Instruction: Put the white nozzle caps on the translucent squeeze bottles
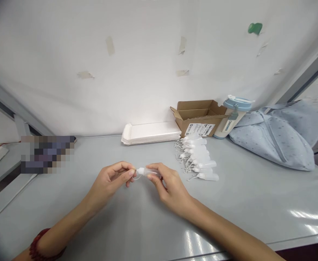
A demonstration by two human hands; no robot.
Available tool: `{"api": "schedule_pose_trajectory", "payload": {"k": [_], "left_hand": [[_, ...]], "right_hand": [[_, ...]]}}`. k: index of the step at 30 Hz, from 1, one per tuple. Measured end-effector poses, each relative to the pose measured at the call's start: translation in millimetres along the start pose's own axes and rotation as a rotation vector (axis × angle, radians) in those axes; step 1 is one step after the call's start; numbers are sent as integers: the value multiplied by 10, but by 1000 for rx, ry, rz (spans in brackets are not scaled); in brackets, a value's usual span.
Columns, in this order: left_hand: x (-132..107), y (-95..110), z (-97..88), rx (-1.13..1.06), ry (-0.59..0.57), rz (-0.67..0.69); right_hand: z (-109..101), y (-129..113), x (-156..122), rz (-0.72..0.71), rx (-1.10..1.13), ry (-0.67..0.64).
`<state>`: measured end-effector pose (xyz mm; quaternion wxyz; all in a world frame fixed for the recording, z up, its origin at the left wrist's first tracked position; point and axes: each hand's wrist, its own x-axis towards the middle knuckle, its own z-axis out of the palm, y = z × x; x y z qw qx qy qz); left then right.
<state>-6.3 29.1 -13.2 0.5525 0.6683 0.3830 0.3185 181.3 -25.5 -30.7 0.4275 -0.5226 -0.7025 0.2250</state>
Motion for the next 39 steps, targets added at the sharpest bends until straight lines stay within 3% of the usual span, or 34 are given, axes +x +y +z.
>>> {"api": "schedule_pose_trajectory", "payload": {"k": [5, 11, 16, 19, 24, 28, 31, 35, 39], "left_hand": [[5, 18, 0, -19, 28, 21], [8, 25, -37, 120, 80, 48], [67, -15, -82, 272, 34, 96], [140, -73, -148, 246, 75, 55], [310, -216, -358, 172, 271, -60], [437, -341, -482, 126, 368, -139], [496, -407, -508, 77, 392, -174], [507, -420, -499, 26, 403, -178], [476, -384, -479, 16, 400, -172]], "right_hand": [[-61, -26, 19, -47, -63, 32], [-68, -7, 15, -57, -98, -30], [-37, 71, 20, -197, -221, -92], [-81, 115, 79, -284, -381, -103], [-488, 271, 250, -285, -586, -37], [-986, 447, 333, -123, -694, 68], [-1265, 550, 319, -11, -718, 23], [-1434, 639, 249, 98, -713, -121], [-1448, 666, 212, 137, -713, -187]]}}
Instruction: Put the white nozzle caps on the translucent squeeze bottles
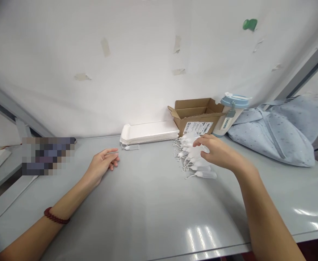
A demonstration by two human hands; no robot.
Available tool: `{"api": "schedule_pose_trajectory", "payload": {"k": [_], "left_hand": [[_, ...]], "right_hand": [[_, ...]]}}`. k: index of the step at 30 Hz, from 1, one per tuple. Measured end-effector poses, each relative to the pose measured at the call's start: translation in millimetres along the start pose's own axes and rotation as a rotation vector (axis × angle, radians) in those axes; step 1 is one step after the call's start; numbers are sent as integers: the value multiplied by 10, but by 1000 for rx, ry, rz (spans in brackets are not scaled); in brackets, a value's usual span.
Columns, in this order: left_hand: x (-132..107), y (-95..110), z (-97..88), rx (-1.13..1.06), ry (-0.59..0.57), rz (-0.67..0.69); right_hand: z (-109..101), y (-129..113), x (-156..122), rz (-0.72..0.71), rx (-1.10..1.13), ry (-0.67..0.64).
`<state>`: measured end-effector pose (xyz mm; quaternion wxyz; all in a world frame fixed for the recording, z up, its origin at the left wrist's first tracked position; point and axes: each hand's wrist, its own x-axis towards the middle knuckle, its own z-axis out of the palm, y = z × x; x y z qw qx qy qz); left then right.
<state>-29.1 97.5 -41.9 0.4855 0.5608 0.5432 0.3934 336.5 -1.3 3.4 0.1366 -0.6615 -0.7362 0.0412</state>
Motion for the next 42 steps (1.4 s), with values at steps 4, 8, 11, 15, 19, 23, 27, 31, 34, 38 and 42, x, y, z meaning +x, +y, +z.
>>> {"api": "schedule_pose_trajectory", "payload": {"k": [4, 8, 11, 15, 19, 23, 27, 31, 34, 38, 42], "left_hand": [[-14, -10, 2, -4, -5, 11], [2, -49, -1, 2, -16, 23], [2, -56, 0, 21, -22, 26], [-13, -37, 6, 60, -24, 42], [-12, -49, 7, 151, -37, 81], [-7, -98, -4, 330, -16, 162], [6, -136, -5, 529, 14, 288], [53, -154, 16, 667, 14, 349], [87, -158, 28, 736, 24, 371], [106, -168, 32, 794, 39, 386], [115, -186, 28, 830, 49, 396]], "right_hand": [[18, -18, 9, 2, -13, -3], [31, -18, 14, -1, -4, -22], [43, -15, 10, -12, -9, -18], [52, -25, 9, -15, -13, 26], [54, -32, 14, -14, -1, 46], [62, -17, 17, -25, -22, 18], [68, -1, 18, -22, -26, 8], [70, 2, 19, -10, -5, 1], [78, 12, 22, 9, 20, -13], [89, 38, 32, 33, 45, -49], [74, 32, 33, 53, 60, -64]]}}
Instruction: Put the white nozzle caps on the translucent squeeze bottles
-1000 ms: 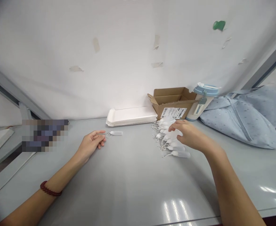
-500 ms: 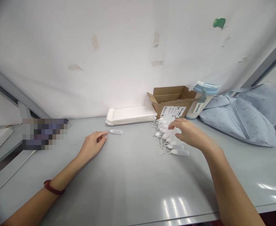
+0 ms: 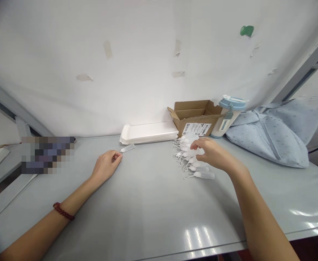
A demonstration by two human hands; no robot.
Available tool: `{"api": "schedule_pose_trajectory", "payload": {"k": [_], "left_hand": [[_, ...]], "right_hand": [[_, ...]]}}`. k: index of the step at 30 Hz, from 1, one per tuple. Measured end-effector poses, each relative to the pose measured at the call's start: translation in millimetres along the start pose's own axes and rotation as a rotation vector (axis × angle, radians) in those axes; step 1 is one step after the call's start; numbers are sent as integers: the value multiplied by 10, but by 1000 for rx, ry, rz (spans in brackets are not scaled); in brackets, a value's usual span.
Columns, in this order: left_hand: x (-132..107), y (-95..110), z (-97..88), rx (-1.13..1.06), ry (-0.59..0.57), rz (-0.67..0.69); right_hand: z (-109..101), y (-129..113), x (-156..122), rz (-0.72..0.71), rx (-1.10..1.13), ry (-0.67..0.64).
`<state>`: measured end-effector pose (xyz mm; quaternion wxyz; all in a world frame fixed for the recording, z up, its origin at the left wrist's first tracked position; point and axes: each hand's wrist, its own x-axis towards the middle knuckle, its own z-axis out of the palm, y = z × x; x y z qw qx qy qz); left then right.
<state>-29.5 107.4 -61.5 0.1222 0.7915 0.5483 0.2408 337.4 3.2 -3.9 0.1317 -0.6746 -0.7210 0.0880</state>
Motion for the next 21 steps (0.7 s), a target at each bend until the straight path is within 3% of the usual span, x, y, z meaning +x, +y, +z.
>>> {"api": "schedule_pose_trajectory", "payload": {"k": [14, 21], "left_hand": [[-14, -2, 19, 110, -26, 25], [-28, 21, 20, 145, -50, 28]], "right_hand": [[-43, -283, -46, -33, 275, 155], [129, -515, 14, -153, 487, 308]]}}
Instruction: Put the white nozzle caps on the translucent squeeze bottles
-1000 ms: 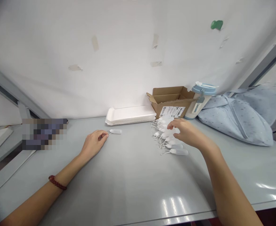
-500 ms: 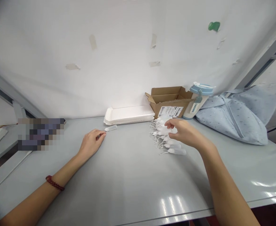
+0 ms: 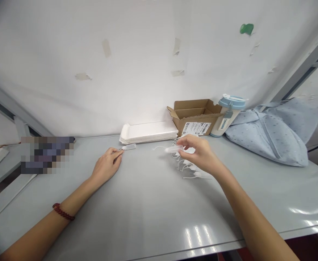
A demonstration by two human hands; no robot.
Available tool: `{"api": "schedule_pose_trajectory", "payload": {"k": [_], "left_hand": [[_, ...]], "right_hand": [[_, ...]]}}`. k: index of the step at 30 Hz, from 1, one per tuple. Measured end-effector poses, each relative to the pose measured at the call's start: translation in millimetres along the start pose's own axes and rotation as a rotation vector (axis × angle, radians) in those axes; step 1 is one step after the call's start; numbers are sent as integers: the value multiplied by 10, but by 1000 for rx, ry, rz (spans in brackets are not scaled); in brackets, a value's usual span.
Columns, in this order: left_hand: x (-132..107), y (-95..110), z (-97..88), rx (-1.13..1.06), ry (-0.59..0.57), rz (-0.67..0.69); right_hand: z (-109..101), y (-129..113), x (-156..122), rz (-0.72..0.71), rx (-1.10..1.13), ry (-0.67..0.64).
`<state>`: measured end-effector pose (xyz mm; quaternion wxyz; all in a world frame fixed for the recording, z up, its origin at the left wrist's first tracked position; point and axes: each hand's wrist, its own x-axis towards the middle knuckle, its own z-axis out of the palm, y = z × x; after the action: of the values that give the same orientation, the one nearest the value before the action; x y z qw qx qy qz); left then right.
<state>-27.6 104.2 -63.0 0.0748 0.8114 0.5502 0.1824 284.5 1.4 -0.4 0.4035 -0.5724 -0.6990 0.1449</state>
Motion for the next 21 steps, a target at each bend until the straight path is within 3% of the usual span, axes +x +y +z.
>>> {"api": "schedule_pose_trajectory", "payload": {"k": [5, 9, 11, 13, 15, 21], "left_hand": [[-38, 36, -21, -76, 29, 6], [-173, 251, -120, -228, 44, 36], [-263, 399, -185, -335, -18, 56], [-342, 525, -238, -608, -163, -6], [-394, 600, -265, -747, -250, -40], [-417, 590, -226, -821, -357, -73]], "right_hand": [[223, -117, -17, -30, 153, 17], [347, -215, -51, -15, 261, 18], [402, -242, -70, -16, 268, 10], [450, -254, -89, -30, 256, 6], [488, -260, -104, -41, 238, 1], [540, -278, -127, -78, 243, -35]]}}
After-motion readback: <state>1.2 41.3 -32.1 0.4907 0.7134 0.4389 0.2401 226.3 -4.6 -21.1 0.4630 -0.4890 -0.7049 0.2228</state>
